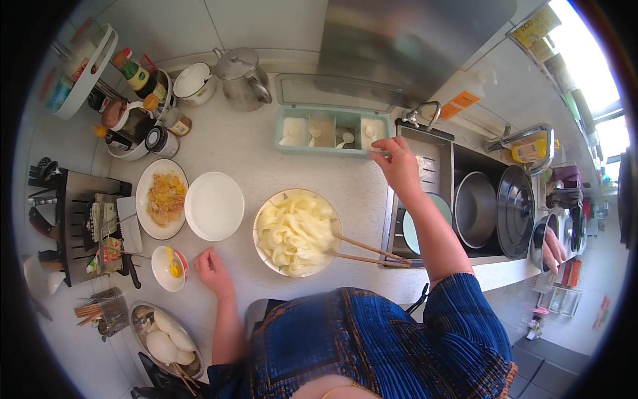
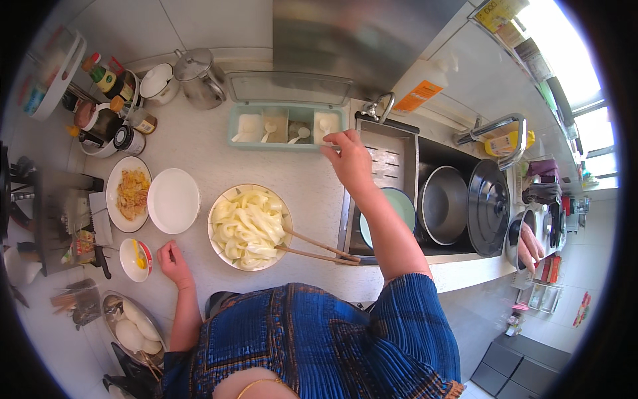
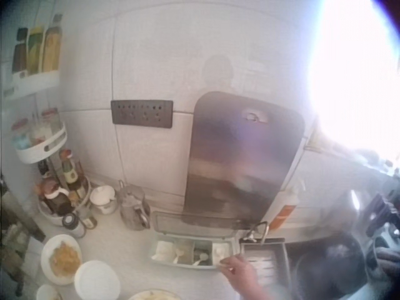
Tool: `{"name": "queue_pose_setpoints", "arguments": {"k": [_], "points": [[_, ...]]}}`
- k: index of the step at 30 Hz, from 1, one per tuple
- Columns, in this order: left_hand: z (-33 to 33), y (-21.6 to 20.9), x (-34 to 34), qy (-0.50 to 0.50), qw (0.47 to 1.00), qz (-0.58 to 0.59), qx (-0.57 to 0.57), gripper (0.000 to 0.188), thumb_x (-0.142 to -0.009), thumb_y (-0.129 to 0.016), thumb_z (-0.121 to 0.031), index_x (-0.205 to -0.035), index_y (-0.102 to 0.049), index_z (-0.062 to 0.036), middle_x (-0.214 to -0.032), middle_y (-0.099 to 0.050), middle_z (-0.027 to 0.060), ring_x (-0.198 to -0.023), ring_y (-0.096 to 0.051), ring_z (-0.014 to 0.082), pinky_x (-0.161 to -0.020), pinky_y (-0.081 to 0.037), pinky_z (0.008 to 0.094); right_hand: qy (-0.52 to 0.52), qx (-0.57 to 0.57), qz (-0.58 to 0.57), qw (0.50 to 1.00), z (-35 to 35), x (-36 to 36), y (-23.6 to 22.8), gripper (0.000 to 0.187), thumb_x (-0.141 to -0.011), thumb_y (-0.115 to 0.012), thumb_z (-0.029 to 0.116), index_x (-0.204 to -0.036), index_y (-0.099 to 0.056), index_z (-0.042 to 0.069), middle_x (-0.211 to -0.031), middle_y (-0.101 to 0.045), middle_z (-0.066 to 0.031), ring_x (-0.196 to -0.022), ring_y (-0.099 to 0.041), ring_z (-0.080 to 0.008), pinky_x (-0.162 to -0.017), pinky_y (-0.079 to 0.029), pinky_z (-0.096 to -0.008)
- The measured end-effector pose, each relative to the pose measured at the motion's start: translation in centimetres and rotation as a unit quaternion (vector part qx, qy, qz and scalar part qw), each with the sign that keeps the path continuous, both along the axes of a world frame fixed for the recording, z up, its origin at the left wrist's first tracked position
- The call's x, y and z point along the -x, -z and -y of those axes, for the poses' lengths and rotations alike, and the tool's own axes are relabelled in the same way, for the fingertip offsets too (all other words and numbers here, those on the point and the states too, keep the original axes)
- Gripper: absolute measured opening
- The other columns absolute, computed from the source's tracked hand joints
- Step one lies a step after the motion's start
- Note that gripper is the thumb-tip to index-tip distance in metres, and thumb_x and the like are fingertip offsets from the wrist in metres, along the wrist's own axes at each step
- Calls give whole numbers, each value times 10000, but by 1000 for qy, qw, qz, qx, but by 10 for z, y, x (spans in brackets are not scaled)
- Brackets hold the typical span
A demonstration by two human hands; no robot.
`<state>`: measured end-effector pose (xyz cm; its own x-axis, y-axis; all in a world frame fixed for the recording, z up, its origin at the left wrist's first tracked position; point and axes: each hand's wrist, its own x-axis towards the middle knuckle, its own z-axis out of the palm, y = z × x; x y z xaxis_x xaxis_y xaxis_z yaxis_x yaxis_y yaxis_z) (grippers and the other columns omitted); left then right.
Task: The person adds dry seasoning with a spoon, pours a liquid from a bottle, and adds a dark sauce with a spoon to a bowl of noodles.
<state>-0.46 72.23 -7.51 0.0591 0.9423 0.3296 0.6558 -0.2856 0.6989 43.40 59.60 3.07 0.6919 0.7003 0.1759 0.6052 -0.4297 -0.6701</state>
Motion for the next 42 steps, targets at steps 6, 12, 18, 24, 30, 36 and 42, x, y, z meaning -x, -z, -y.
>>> {"name": "queue_pose_setpoints", "arguments": {"k": [6,12,18,24,30,36,42], "points": [[1,0,2,0,1000,-4,-3,97,-879,-602,-95,-914,-648,-16,-864,-565,72,-759,-527,196,-653,-452,300,6,-31,98,995,-10,1,-17,189,-763,-738,147,-931,-660,113,-882,-573,-43,-605,-568,-172,-585,-478,-306],[1,-6,-5,0,1000,-2,-8,59,-849,-615,-68,-885,-633,-25,-811,-542,73,-763,-506,217,-657,-430,325,-27,-159,198,967,-54,-9,-66,160,-792,-697,112,-949,-669,120,-887,-590,-23,-689,-583,-191,-604,-478,-314],[1,-7,-7,-3,1000,4,-9,40,-841,-623,-59,-868,-633,-32,-797,-547,70,-755,-513,221,-674,-432,336,-67,-108,323,938,-93,-31,-77,206,-784,-688,151,-989,-678,139,-957,-629,-25,-889,-582,-248,-752,-484,-372],[-1,-6,-2,-17,998,-35,-59,29,-804,-641,-46,-827,-628,-59,-783,-558,80,-756,-528,254,-686,-438,360,-113,-87,363,921,-95,-33,-71,228,-755,-688,108,-982,-682,126,-895,-632,-54,-834,-585,-277,-725,-482,-391],[2,-14,-5,-35,998,-11,-57,62,-774,-664,-41,-815,-625,-66,-773,-566,67,-758,-537,250,-688,-446,353,-164,-17,280,946,-77,-11,-67,79,-789,-670,116,-863,-651,98,-846,-600,-51,-812,-566,-263,-701,-430,-367],[3,-20,-7,-35,998,-5,-60,60,-777,-659,-28,-814,-622,-57,-782,-574,66,-757,-543,246,-679,-454,341,-204,-11,206,957,-58,11,-54,170,-718,-725,78,-864,-640,92,-826,-590,-62,-832,-579,-273,-736,-450,-384],[2,-22,-11,-47,996,9,-70,61,-767,-658,-35,-780,-611,-72,-759,-566,52,-737,-537,247,-659,-444,346,-234,13,203,951,-59,26,-40,271,-658,-765,80,-891,-629,98,-929,-583,-75,-898,-567,-292,-745,-455,-391]]}}
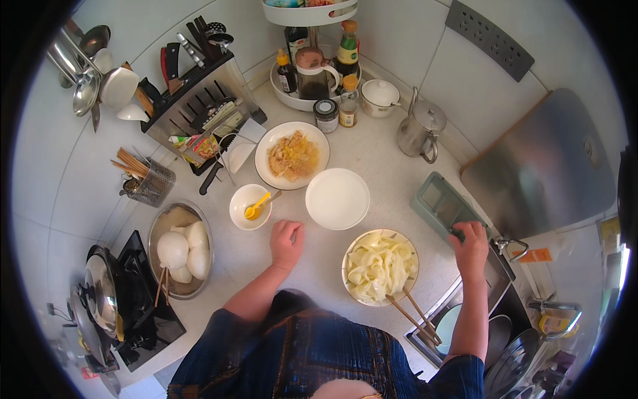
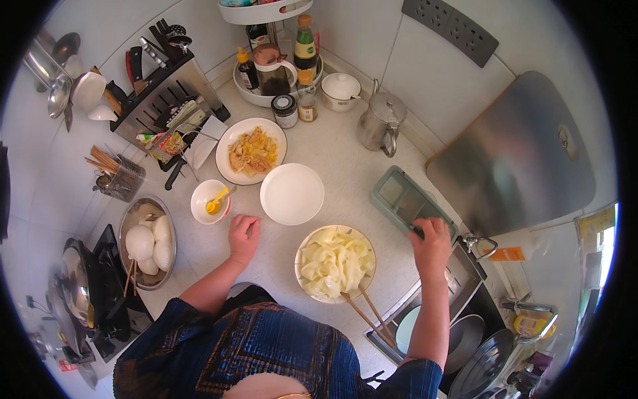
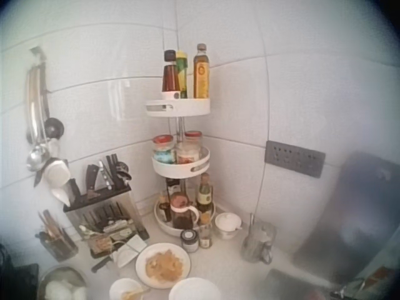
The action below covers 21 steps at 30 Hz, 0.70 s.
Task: The person adds dry seasoning with a spoon, pours a liquid from a bottle, and adds a dark sauce with a spoon to a bowl of noodles.
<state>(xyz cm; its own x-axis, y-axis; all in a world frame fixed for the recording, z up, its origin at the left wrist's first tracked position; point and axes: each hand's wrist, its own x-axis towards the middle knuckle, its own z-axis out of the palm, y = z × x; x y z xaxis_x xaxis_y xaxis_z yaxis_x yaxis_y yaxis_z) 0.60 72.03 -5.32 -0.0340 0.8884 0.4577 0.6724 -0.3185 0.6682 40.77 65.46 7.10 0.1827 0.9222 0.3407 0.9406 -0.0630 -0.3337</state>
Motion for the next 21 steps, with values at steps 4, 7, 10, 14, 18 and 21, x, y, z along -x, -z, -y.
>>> {"name": "queue_pose_setpoints", "arguments": {"k": [4,7,10,14,18,21], "points": [[0,-1,1,9,1000,-8,6,53,-781,-651,-29,-810,-617,-57,-783,-574,66,-759,-542,247,-673,-455,338,-10,18,7,1000,-9,9,9,302,-639,-783,94,-874,-594,97,-899,-556,-76,-877,-560,-289,-731,-456,-394],[1,0,2,14,1000,-8,16,49,-789,-649,-28,-821,-619,-51,-795,-578,73,-770,-545,248,-684,-459,333,-1,38,21,999,-18,11,17,319,-641,-786,106,-869,-563,100,-867,-542,-67,-848,-561,-280,-702,-456,-394],[2,0,3,14,1000,-14,14,45,-791,-647,-30,-816,-616,-51,-795,-576,74,-767,-544,248,-683,-458,333,15,39,12,999,-22,9,23,327,-647,-786,119,-864,-543,103,-852,-537,-60,-822,-562,-269,-677,-456,-392],[1,0,4,16,1000,-24,6,43,-793,-646,-32,-814,-614,-50,-793,-574,74,-762,-544,248,-674,-456,332,33,38,-2,999,-27,2,26,323,-654,-783,132,-863,-538,105,-840,-536,-57,-809,-564,-263,-665,-456,-391],[2,1,2,10,1000,2,12,58,-777,-644,-37,-799,-601,-71,-771,-565,61,-767,-534,256,-681,-440,357,36,44,0,998,-35,-7,26,330,-652,-783,138,-865,-533,104,-829,-536,-56,-802,-566,-265,-661,-453,-393],[1,0,4,10,1000,0,9,58,-779,-644,-37,-800,-601,-70,-769,-564,64,-761,-534,260,-682,-440,358,24,56,15,998,-39,-10,20,338,-649,-784,150,-865,-528,106,-828,-544,-52,-797,-567,-266,-660,-451,-394]]}}
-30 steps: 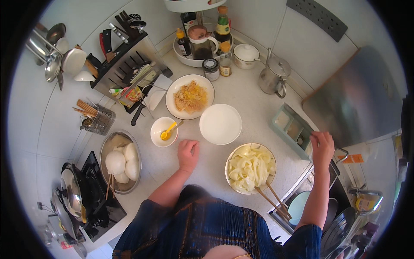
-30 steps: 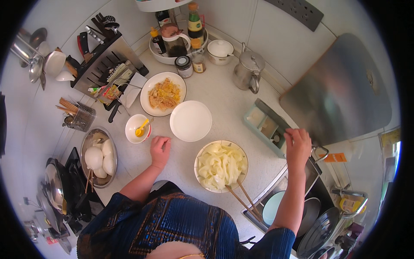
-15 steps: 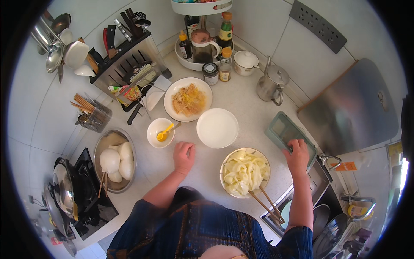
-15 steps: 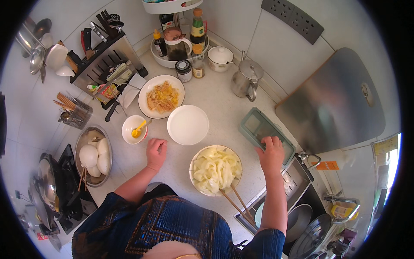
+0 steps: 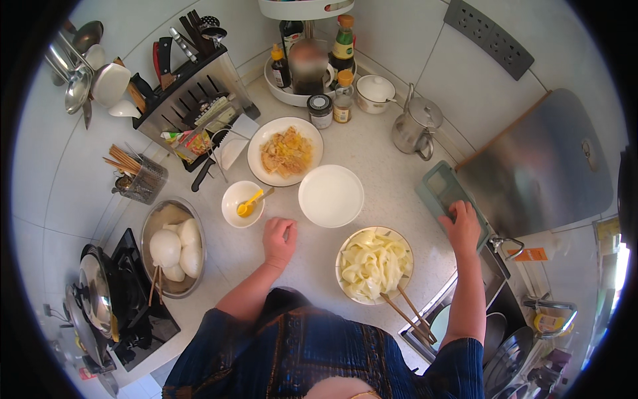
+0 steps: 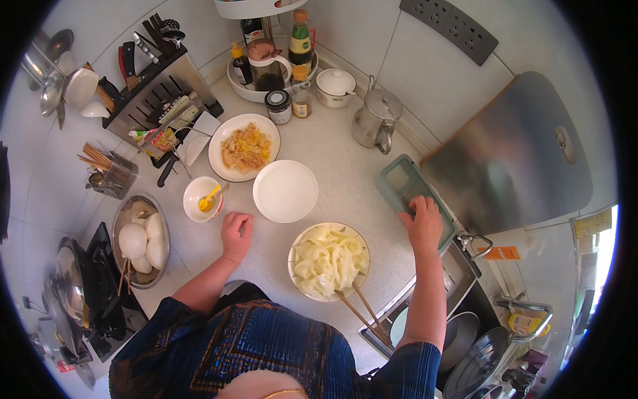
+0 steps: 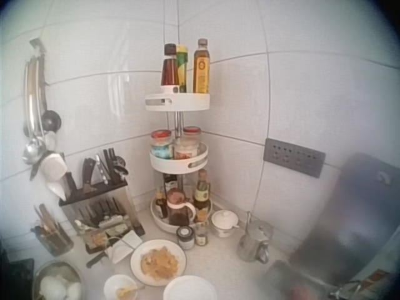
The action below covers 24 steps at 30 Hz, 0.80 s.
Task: The person adds dry seasoning with a spoon, pours a liquid from a bottle, and adds a dark sauce with a spoon to a bowl of noodles.
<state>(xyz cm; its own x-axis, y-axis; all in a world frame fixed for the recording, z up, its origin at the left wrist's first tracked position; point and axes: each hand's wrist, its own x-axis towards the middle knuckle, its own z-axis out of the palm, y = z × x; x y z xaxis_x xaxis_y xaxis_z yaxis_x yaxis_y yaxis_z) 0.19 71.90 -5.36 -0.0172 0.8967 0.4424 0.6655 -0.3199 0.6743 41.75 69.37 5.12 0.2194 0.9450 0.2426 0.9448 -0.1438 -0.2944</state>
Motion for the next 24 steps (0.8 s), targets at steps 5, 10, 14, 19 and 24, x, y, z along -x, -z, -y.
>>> {"name": "queue_pose_setpoints", "arguments": {"k": [5,10,14,19,24], "points": [[0,-3,0,13,999,-31,-3,39,-799,-637,-26,-822,-612,-45,-788,-574,83,-749,-543,251,-675,-452,337,-30,-1,50,998,-8,-17,4,350,-652,-781,170,-879,-522,111,-837,-558,-49,-808,-574,-275,-667,-457,-399],[-3,9,0,20,999,-30,-14,33,-802,-633,-20,-826,-613,-28,-787,-580,94,-744,-546,257,-689,-449,342,-30,8,63,998,-4,-21,3,337,-671,-762,136,-921,-536,129,-857,-573,-55,-840,-584,-289,-694,-467,-401],[-3,13,5,15,1000,-27,-1,31,-805,-634,-56,-830,-623,-72,-769,-564,65,-733,-530,252,-676,-434,362,-42,17,65,997,1,-23,0,328,-692,-743,106,-961,-559,138,-860,-577,-49,-860,-592,-276,-703,-474,-398],[-2,14,0,14,999,-20,33,24,-818,-633,-71,-841,-635,-70,-780,-571,55,-761,-535,238,-700,-438,349,-27,21,53,998,8,-27,1,320,-708,-734,99,-979,-570,143,-865,-579,-45,-864,-596,-263,-702,-474,-391],[-1,17,3,12,999,-14,34,32,-818,-639,-77,-848,-638,-68,-791,-579,61,-784,-542,246,-706,-445,349,-24,15,43,999,10,-29,0,310,-705,-740,108,-968,-582,149,-861,-575,-46,-870,-593,-265,-707,-473,-399]]}}
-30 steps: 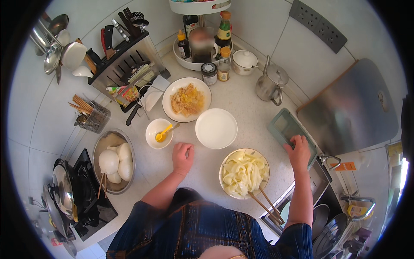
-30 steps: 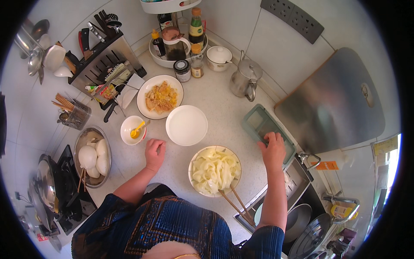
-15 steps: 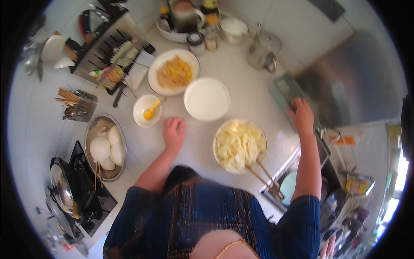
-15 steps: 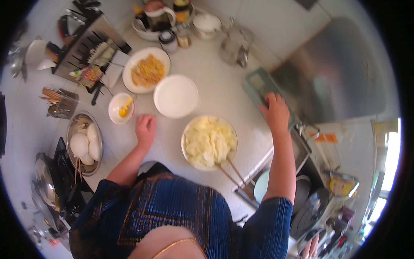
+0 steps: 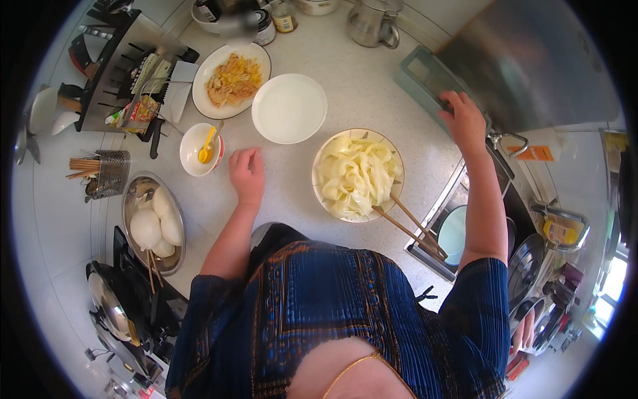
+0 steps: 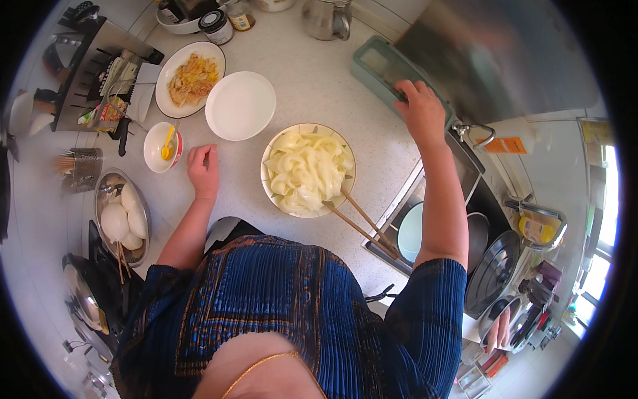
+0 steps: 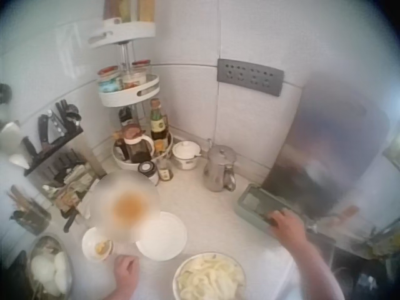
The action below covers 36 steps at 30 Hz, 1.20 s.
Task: The person adds dry seasoning with a spoon, pours a liquid from a bottle, and adds a dark sauce with a spoon to a bowl of noodles.
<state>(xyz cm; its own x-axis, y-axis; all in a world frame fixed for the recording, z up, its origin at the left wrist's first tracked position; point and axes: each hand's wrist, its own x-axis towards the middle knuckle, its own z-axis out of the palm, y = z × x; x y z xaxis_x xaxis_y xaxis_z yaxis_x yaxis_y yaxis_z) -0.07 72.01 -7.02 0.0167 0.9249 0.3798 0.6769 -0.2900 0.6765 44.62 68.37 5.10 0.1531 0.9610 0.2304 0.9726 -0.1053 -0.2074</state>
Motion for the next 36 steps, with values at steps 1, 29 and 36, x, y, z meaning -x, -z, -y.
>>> {"name": "queue_pose_setpoints", "arguments": {"k": [1,29,36], "points": [[-2,0,1,0,1000,3,-5,32,-817,-640,-77,-847,-637,-68,-793,-580,62,-785,-544,248,-705,-445,350,8,8,7,1000,0,-1,0,311,-704,-741,107,-968,-582,149,-864,-573,-48,-874,-590,-267,-710,-472,-400],[-12,-153,5,233,954,133,-132,168,-748,-668,-54,-912,-644,-34,-855,-639,116,-761,-593,302,-675,-488,363,-150,1,-162,975,-47,156,-94,300,-800,-689,120,-1092,-616,124,-1033,-580,-84,-737,-637,-234,-663,-517,-356],[-124,-186,22,126,961,223,-106,129,-885,-586,-79,-984,-631,-8,-856,-613,47,-791,-550,126,-740,-451,258,-121,33,-187,974,-39,141,-79,282,-792,-693,107,-1067,-631,115,-1003,-596,-87,-730,-630,-241,-656,-510,-350]]}}
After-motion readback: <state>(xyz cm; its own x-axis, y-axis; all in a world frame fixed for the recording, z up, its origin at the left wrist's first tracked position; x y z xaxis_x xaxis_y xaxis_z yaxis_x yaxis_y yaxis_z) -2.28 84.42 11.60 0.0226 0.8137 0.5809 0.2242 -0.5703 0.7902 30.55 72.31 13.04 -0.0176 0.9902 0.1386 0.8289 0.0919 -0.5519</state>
